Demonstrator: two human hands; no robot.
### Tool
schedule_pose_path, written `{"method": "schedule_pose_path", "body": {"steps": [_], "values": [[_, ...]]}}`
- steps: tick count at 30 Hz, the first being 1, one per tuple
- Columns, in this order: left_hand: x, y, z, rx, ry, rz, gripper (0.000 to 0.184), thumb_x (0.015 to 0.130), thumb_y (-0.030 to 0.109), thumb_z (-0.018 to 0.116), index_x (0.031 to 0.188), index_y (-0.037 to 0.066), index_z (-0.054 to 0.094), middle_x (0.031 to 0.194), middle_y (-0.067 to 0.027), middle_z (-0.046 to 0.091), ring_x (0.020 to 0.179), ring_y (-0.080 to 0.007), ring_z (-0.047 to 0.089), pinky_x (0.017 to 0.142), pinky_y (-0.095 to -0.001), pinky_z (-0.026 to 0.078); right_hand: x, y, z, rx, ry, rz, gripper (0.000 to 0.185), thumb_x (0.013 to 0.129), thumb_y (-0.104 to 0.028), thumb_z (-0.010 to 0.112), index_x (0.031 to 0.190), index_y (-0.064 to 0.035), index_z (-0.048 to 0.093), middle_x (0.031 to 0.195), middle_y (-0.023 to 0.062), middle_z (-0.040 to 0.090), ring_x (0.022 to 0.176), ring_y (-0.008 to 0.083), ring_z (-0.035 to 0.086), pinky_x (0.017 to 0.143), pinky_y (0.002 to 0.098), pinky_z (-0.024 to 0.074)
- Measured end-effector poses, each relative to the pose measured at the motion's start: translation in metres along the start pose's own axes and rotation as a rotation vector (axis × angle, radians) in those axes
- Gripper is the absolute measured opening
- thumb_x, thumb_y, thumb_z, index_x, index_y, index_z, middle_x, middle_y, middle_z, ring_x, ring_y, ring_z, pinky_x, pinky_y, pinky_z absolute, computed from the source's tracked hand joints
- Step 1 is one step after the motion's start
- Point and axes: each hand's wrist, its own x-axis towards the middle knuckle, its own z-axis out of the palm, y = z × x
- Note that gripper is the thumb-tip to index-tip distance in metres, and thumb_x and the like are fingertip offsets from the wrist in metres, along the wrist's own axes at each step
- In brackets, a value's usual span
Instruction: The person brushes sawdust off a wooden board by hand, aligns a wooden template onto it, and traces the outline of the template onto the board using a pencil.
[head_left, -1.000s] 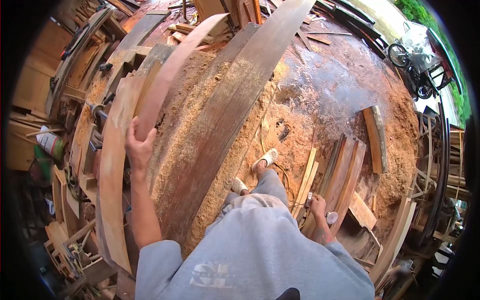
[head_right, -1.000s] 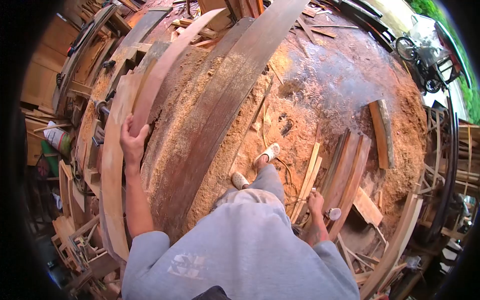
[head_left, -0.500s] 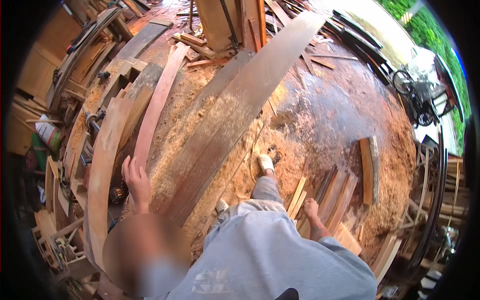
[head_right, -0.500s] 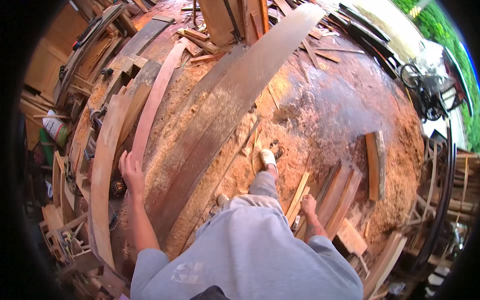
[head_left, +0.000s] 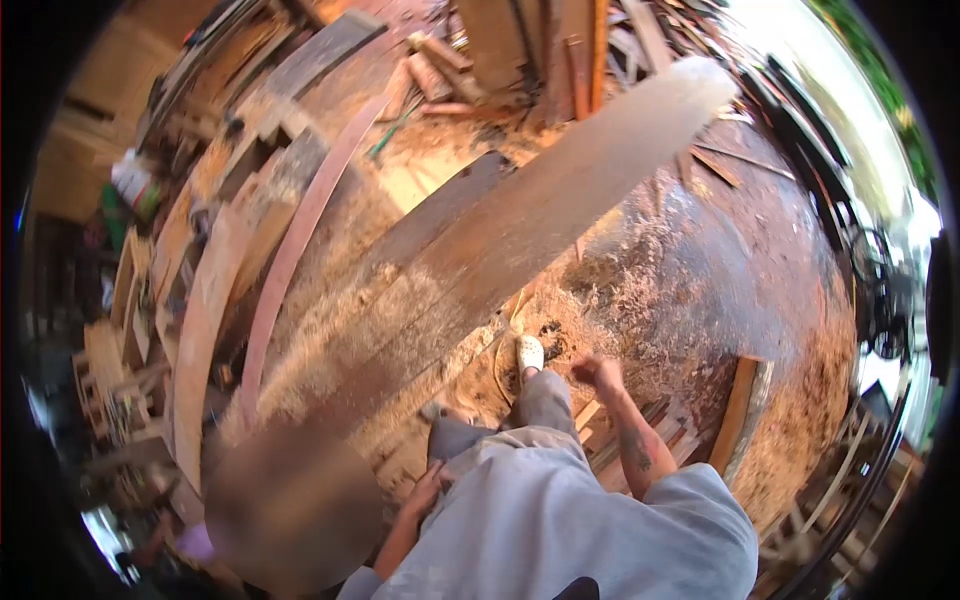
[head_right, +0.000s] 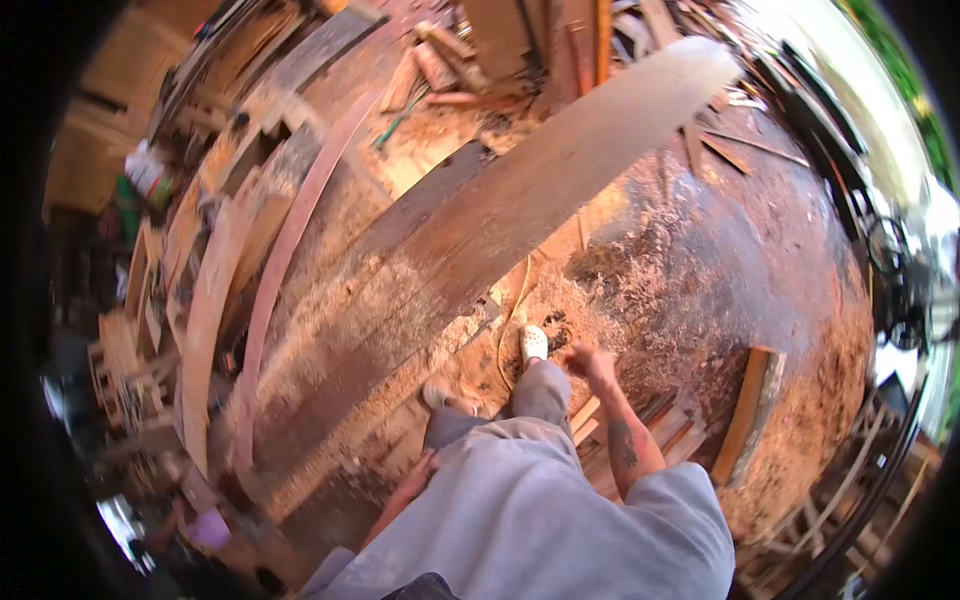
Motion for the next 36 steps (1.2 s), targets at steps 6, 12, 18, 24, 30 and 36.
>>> {"method": "schedule_pose_path", "body": {"steps": [6,12,18,24,30,36], "values": [[-0.127,-0.02,0.054,-0.492,0.022,-0.71,0.076,0.108,0.057,0.038,0.158,0.001,0.034,0.161,-0.0173,0.04,0.146,-0.0244,0.041,0.119,-0.0377,0.034,-0.007,-0.197,0.021,-0.676,0.607,-1.203,0.047,0.103,-0.038,0.065,0.122,0.0051,0.059,0.109,0.016,0.061,0.096,0.0287,0.058,0.088,0.0413,0.0479],[-0.06,0.046,0.1,-1.166,0.182,-0.393,0.081,0.106,0.064,0.035,0.157,0.001,0.036,0.159,-0.0139,0.043,0.141,-0.0241,0.044,0.116,-0.0386,0.038,-0.031,-0.278,0.168,-0.925,0.166,-1.764,0.037,0.103,-0.017,0.065,0.133,-0.002,0.048,0.154,0.0273,0.047,0.137,0.0401,0.052,0.108,0.0465,0.0451],[-0.02,-0.035,0.124,-1.036,0.473,-0.341,0.099,0.098,0.076,0.042,0.16,-0.001,0.028,0.16,-0.0193,0.04,0.143,-0.0305,0.044,0.115,-0.0403,0.04,-0.058,-0.154,0.301,-1.069,-0.596,-1.508,0.04,0.1,-0.02,0.068,0.131,-0.0018,0.05,0.155,0.0286,0.045,0.144,0.0428,0.045,0.116,0.0501,0.04],[-0.042,-0.036,0.094,-1.145,0.572,-0.297,0.114,0.093,0.075,0.055,0.158,-0.011,0.02,0.159,-0.0306,0.037,0.145,-0.0372,0.042,0.115,-0.0417,0.04,-0.115,-0.053,0.331,-1.35,-0.708,-1.163,0.046,0.099,-0.021,0.068,0.137,-0.0007,0.051,0.124,0.0283,0.062,0.113,0.0475,0.06,0.095,0.0531,0.0494],[-0.069,-0.064,-0.025,0.254,1.42,-0.207,0.067,0.098,0.032,0.066,0.15,-0.003,0.044,0.143,-0.0292,0.052,0.13,-0.0475,0.052,0.11,-0.0524,0.042,-0.175,0.029,0.259,-1.428,-1.071,-1.198,0.057,0.08,-0.013,0.087,0.131,-0.0047,0.063,0.108,0.0133,0.073,0.092,0.03,0.07,0.087,0.043,0.0556],[-0.154,-0.038,-0.271,0.32,1.634,0.616,0.028,0.097,0.006,0.063,0.124,0.0,0.067,0.118,-0.0149,0.07,0.113,-0.0357,0.063,0.098,-0.0463,0.046,-0.081,0.143,0.176,-1.597,0.287,-0.544,0.038,0.093,-0.022,0.075,0.125,-0.0064,0.06,0.119,0.0187,0.071,0.098,0.0322,0.071,0.087,0.0421,0.0561]]}}
